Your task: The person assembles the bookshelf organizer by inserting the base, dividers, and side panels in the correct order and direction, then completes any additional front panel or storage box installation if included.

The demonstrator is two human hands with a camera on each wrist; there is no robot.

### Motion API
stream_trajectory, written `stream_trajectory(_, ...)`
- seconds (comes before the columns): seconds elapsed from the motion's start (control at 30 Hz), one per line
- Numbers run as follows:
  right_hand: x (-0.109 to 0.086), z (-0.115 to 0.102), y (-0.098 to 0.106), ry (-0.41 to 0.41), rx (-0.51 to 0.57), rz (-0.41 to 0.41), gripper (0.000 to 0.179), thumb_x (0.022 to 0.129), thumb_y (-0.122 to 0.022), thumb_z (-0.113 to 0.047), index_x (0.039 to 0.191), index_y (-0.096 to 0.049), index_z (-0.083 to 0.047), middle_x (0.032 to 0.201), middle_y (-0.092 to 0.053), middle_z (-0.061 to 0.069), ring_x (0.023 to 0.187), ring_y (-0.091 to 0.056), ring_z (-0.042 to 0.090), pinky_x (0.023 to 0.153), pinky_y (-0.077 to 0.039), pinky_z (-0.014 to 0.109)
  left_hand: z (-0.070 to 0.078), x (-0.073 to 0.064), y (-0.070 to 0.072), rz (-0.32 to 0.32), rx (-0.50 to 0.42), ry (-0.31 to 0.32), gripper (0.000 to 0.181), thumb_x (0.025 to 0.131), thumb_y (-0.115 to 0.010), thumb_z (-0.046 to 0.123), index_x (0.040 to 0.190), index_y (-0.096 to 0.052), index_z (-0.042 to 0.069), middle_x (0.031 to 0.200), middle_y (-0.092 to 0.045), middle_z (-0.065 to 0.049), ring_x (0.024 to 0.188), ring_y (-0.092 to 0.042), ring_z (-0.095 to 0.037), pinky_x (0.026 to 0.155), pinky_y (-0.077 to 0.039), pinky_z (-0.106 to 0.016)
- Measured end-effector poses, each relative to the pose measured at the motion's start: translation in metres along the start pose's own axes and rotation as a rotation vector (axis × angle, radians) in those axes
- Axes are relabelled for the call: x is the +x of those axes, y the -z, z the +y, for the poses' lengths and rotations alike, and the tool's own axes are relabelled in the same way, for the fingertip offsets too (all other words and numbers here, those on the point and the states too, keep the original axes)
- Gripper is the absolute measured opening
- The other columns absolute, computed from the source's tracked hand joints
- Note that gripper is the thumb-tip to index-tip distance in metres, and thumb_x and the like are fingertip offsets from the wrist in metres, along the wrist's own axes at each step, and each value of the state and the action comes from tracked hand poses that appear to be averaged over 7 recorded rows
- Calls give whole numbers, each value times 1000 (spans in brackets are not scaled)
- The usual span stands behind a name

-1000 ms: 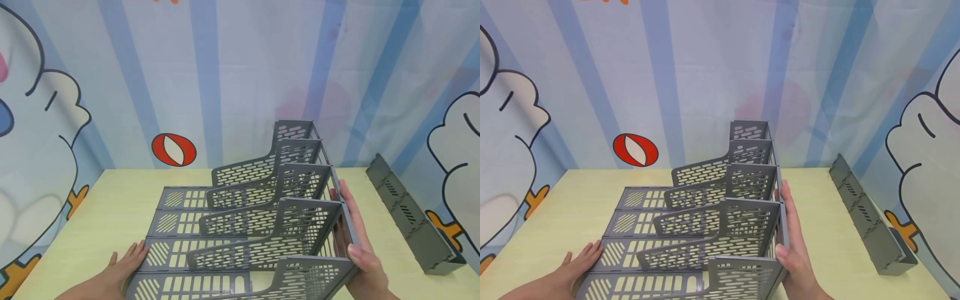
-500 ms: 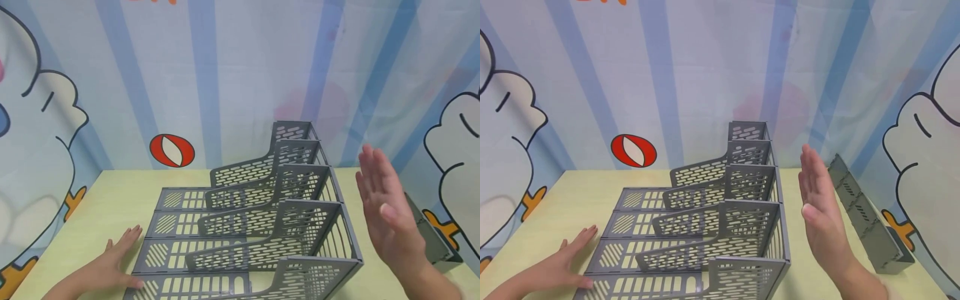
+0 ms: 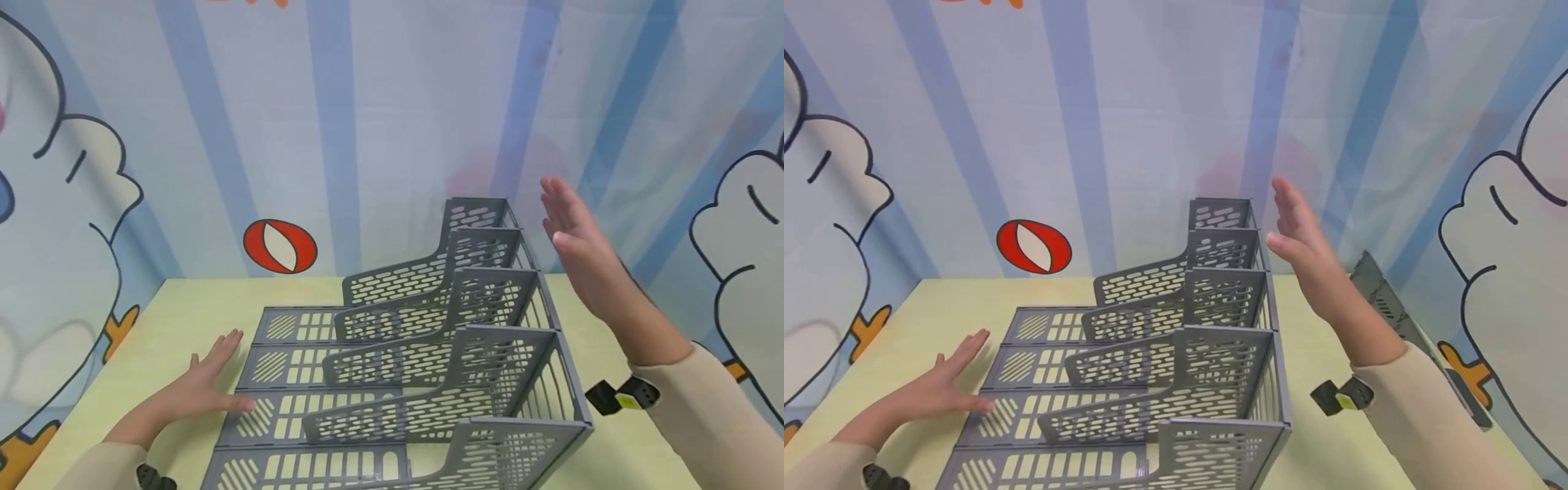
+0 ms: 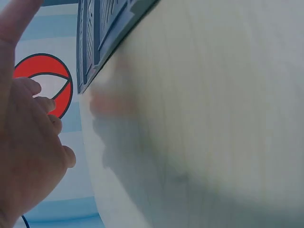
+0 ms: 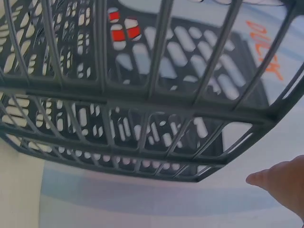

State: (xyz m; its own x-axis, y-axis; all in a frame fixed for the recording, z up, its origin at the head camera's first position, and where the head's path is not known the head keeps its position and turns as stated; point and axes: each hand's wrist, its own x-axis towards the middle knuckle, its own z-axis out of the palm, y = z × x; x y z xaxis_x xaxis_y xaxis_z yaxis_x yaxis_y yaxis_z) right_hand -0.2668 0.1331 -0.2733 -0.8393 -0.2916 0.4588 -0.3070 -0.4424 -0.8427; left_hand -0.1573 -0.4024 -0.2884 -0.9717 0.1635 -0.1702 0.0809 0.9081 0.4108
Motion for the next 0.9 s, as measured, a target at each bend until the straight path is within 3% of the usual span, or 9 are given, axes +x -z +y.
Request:
stream_trajectory(0.3,34,19,11,-144,-223,6,78,97,-44,-16,155,9,-11,162,12,2,148,12,17,119,5,42,-3,20,-4,-13,25,58,118,71,-84,37,152,-10,-4,155,-4,-34,140,6,-55,98,13,-77)
stream_trajectory(0.53,47,35,13,-198,-288,-14,81,97,-44,-22,155,12,-13,161,15,0,148,13,18,119,3,44,-6,28,-5,-35,35,103,119,70,-83,41,151,-10,-6,154,-3,-36,140,6,-55,99,12,-76)
stream_trajectory(0.9,58,38,8,-288,-353,2,84,96,-46,-30,154,13,-16,161,14,-1,148,11,18,119,4,44,-14,30,-12,-40,64,88,119,71,-82,43,150,-11,-11,152,-7,-37,138,4,-58,99,14,-75)
